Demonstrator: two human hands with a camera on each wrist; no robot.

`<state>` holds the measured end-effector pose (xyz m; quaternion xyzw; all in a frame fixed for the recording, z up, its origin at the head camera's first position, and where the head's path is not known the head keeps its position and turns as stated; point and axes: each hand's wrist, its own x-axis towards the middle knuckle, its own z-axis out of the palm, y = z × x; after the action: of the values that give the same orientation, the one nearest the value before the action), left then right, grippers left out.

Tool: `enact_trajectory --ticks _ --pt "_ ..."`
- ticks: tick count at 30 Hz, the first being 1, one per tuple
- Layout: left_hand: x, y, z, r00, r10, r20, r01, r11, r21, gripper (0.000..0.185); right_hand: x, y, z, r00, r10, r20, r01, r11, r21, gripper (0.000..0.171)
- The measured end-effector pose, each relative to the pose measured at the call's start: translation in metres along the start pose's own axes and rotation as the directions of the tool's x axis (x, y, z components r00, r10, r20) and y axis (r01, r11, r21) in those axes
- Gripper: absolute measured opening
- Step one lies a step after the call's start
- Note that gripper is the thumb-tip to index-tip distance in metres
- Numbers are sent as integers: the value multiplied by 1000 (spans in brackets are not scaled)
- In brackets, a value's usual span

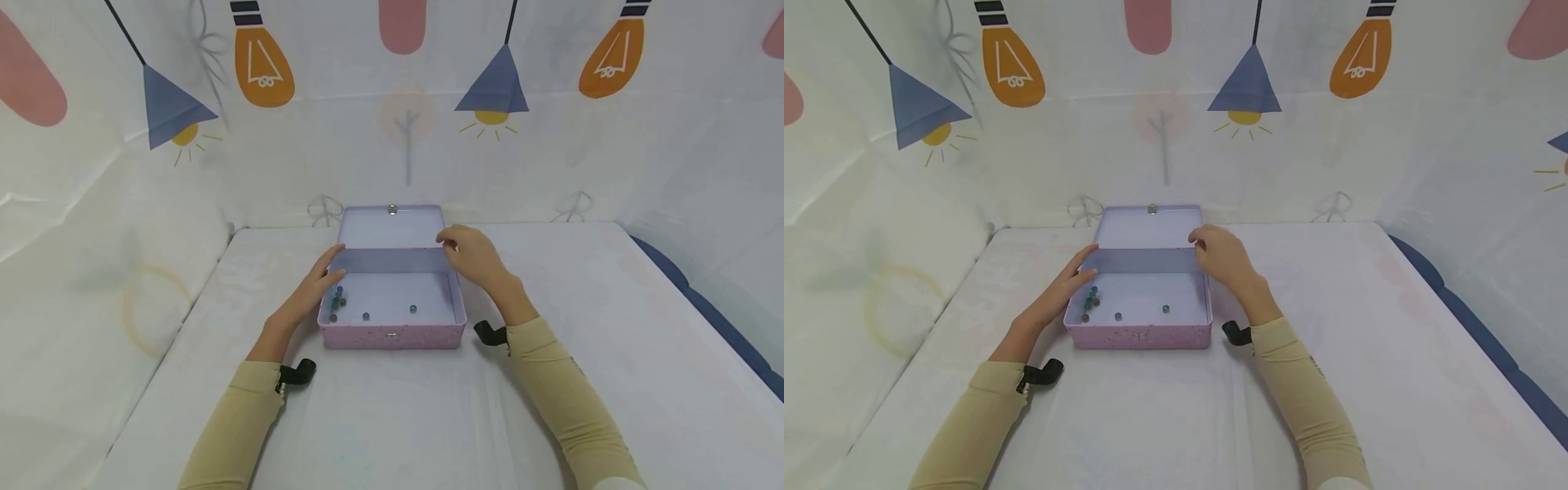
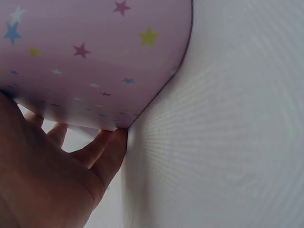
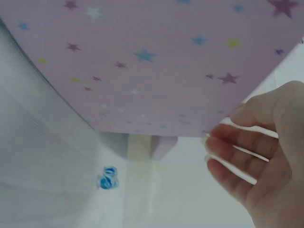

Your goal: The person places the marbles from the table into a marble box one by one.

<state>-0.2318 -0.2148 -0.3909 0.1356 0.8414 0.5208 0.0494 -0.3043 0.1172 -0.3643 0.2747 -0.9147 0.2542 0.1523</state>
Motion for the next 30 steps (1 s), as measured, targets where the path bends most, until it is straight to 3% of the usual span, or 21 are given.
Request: enact_trajectory --ticks 6,12,21,23,28,30 --pt "-3 3 -1 1000 7 -2 -7 1000 -11 62 0 8 -8 998 68 -3 -68 997 -47 26" --pt "-2 1 -1 1000 17 0 -17 1000 -25 62 -1 22 -11 975 196 101 -187 978 -91 29" --pt "-2 0 -1 1000 20 -1 -20 999 -25 62 -1 40 0 939 268 217 -239 959 -150 33" --pt "0 -3 -1 1000 19 -5 -19 999 -32 62 -2 43 3 932 283 226 -251 955 -160 33" --pt "10 -28 1 999 47 -26 -47 999 -15 61 -5 50 8 920 318 230 -285 944 -167 33" --pt "9 -27 0 998 51 -23 -51 998 -22 61 -6 54 10 920 325 221 -293 942 -163 34"
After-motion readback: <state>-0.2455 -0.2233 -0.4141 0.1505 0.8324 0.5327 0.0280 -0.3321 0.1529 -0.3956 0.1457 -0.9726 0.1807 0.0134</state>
